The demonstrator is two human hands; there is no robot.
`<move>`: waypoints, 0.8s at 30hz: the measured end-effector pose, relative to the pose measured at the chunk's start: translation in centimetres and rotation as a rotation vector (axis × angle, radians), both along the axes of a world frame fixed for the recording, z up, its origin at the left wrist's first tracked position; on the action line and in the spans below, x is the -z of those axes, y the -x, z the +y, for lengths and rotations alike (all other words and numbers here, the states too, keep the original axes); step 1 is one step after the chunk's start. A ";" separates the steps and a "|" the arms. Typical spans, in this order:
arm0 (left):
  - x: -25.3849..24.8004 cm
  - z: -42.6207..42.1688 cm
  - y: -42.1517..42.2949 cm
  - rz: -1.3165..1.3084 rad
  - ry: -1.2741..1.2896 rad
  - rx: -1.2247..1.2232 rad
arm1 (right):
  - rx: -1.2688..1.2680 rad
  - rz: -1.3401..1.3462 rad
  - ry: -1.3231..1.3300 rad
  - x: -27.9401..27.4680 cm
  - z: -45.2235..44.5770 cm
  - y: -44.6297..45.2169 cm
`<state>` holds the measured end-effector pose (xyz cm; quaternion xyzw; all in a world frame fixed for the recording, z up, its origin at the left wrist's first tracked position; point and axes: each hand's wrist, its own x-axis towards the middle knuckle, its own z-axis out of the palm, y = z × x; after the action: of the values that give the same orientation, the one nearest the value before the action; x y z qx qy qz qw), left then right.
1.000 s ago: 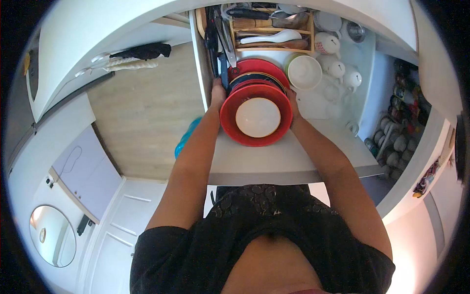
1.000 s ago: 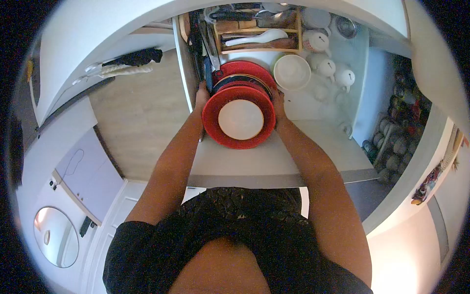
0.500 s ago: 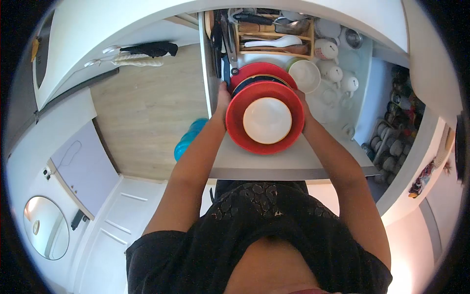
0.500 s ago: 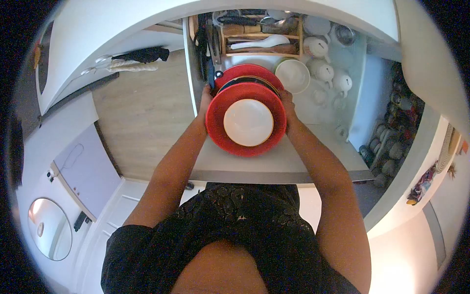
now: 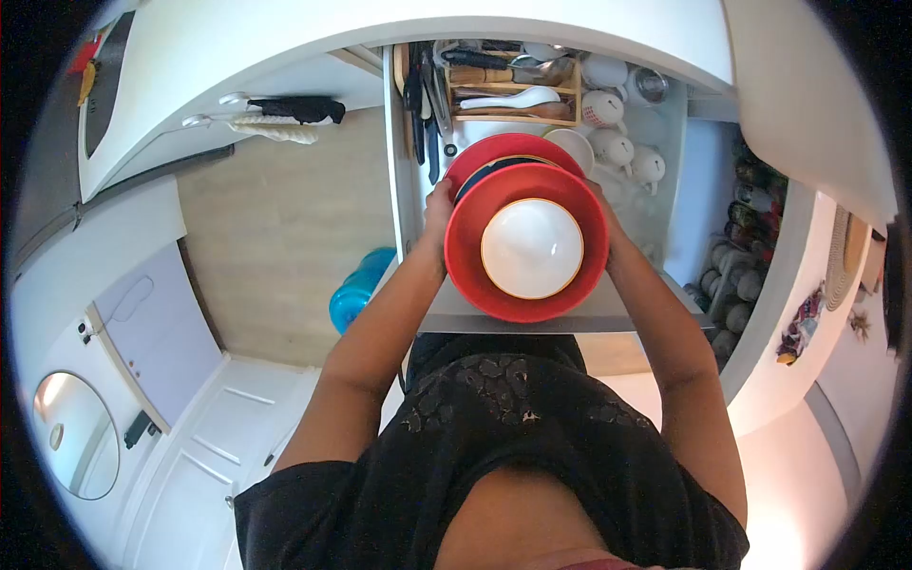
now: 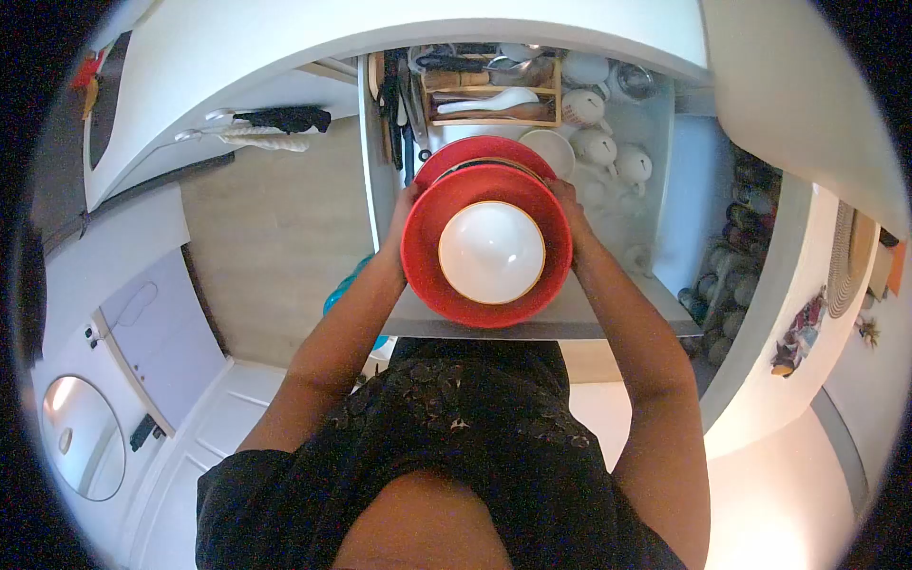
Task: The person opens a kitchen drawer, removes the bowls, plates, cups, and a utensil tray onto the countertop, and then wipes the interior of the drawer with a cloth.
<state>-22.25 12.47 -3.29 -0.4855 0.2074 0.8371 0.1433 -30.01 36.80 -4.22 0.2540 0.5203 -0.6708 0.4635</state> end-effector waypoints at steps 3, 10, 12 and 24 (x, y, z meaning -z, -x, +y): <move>-3.0 0.2 0.1 0.077 0.022 0.069 | 0.002 0.154 -0.232 -3.1 0.0 0.4; -5.4 -0.9 -1.2 0.105 0.296 0.156 | -0.181 0.433 -0.350 -10.6 -0.8 0.9; -6.9 -1.7 -1.8 0.126 0.319 0.238 | -0.123 0.453 -0.192 -12.3 -1.2 0.8; -14.0 -5.0 -2.5 0.295 0.499 0.361 | -0.231 0.564 -0.045 -17.6 -3.9 1.7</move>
<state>-19.70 7.50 10.73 -0.3346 0.5071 0.7829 0.1342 -31.68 32.88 13.41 0.0072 0.6687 -0.6459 0.3682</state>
